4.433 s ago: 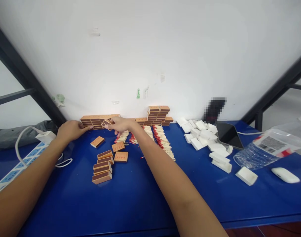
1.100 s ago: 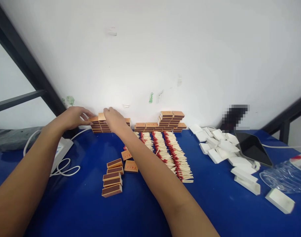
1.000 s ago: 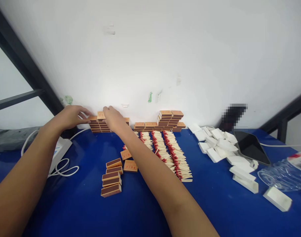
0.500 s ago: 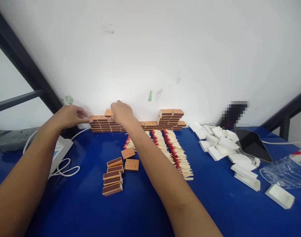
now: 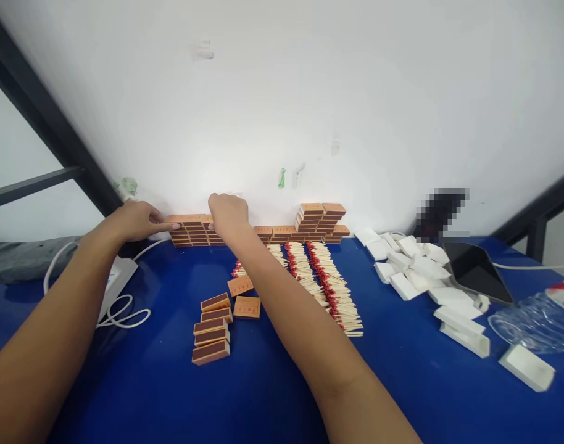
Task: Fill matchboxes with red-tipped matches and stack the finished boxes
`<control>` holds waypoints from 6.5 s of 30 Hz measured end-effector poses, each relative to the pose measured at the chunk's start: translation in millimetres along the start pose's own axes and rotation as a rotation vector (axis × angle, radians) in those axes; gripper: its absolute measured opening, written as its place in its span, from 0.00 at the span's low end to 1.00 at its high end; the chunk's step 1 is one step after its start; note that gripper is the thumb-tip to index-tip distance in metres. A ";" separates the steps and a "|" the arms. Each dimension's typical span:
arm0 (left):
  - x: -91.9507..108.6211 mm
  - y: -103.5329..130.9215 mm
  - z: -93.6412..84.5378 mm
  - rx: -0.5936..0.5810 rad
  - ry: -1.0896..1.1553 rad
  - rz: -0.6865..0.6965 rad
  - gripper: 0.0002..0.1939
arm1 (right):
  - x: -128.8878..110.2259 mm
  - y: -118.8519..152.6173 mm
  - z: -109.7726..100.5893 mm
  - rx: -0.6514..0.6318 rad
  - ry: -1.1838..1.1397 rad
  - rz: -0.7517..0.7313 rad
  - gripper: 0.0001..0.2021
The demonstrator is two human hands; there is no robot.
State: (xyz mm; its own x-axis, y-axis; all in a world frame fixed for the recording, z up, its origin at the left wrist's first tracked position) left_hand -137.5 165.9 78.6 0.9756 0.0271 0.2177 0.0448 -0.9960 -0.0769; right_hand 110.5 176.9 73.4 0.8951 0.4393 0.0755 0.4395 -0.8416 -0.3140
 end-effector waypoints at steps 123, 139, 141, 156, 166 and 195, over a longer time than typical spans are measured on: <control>63.4 95.6 66.6 0.020 0.185 0.442 0.31 | 120.2 104.3 7.5 -0.130 -0.279 -0.076 0.06; 105.8 125.1 60.6 0.206 0.281 0.658 0.23 | 156.7 221.1 -2.3 0.115 -0.233 -0.021 0.10; 126.5 138.6 68.8 0.084 0.417 0.713 0.20 | 153.8 221.1 -1.4 0.168 -0.234 -0.026 0.09; 142.8 154.4 85.9 -0.271 0.302 0.605 0.12 | 93.4 224.2 16.2 0.157 -0.295 -0.192 0.07; 114.2 129.7 59.6 -0.195 0.435 0.530 0.15 | 88.3 227.2 17.5 0.141 -0.330 -0.212 0.06; 120.8 147.7 37.4 -0.532 0.410 0.483 0.20 | 162.7 233.0 -37.6 0.176 -0.178 0.106 0.10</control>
State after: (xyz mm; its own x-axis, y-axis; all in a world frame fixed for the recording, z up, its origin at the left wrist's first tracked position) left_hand -5.1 25.3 57.2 0.7014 -0.3447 0.6239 -0.5671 -0.8001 0.1956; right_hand 361.4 40.5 48.1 0.9013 0.4134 -0.1295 0.3104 -0.8248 -0.4725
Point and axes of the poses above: each hand's wrist, its own y-axis away from the middle knuckle, its own z-axis out of the palm, x = y × z, the point moved 2 cm from there along -y, towards the middle knuckle, and after that the axes turned 10 degrees about y, right-handed, at the moved point
